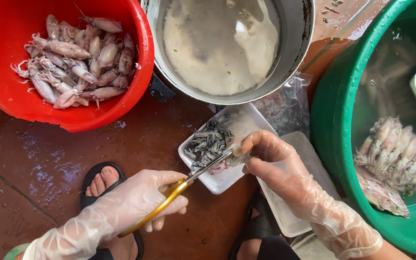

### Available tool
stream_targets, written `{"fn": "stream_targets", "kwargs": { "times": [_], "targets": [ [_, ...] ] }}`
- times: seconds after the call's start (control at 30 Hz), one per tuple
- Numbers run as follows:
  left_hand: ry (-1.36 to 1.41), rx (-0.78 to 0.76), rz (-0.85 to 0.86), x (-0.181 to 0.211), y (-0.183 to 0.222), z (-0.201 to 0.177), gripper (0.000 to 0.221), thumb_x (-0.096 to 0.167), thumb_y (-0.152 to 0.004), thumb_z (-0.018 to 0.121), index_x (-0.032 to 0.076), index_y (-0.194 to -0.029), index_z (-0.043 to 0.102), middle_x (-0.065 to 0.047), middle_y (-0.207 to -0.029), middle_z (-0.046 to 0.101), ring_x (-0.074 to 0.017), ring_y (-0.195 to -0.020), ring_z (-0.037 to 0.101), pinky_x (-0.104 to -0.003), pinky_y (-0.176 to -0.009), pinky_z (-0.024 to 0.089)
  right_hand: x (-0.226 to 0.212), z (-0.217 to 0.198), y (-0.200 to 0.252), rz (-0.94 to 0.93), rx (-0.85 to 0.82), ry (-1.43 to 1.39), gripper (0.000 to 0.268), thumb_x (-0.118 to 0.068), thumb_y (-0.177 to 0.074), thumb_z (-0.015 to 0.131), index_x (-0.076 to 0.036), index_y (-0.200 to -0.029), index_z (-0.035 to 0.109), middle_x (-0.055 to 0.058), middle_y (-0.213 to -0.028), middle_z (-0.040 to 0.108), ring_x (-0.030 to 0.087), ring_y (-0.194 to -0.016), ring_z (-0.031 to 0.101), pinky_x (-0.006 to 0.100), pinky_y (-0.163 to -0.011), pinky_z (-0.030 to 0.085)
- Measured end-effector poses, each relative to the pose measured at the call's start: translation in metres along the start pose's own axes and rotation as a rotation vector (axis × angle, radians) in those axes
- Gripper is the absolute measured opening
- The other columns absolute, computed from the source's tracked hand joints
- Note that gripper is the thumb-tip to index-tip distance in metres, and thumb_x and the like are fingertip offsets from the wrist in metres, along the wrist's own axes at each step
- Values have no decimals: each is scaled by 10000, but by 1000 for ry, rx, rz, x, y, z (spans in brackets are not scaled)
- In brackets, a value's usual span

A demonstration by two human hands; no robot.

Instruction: Cleaning and sorting small squids by cutting them open with scissors and removing internal parts.

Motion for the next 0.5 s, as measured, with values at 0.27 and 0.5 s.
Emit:
{"fn": "stream_targets", "kwargs": {
  "times": [0.27,0.5],
  "targets": [
    [-1020,477,171,-18,-26,-16,623,222,-791,585,472,-1360,558,4,-1134,744,-361,-1081,670,-498,-877,485,-7,0,-3,282,227,364,436,48,-800,582,-121,-1126,818,-4,-1125,840,92,-838,650,220,-820,516],
    [-1420,793,531,-25,-36,-8,469,143,-731,721,331,-1129,558,0,-731,681,-308,-530,709,-493,-480,502,-16,8,-1,307,224,436,478,19,-827,594,-196,-1164,857,-17,-1099,865,78,-824,676,199,-809,527]
  ]
}}
Point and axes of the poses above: each hand's wrist, its own y-axis away from the middle knuckle, its own z-axis out of the palm, x = y × z, the point moved 3 cm from there along -y, towards the middle knuckle
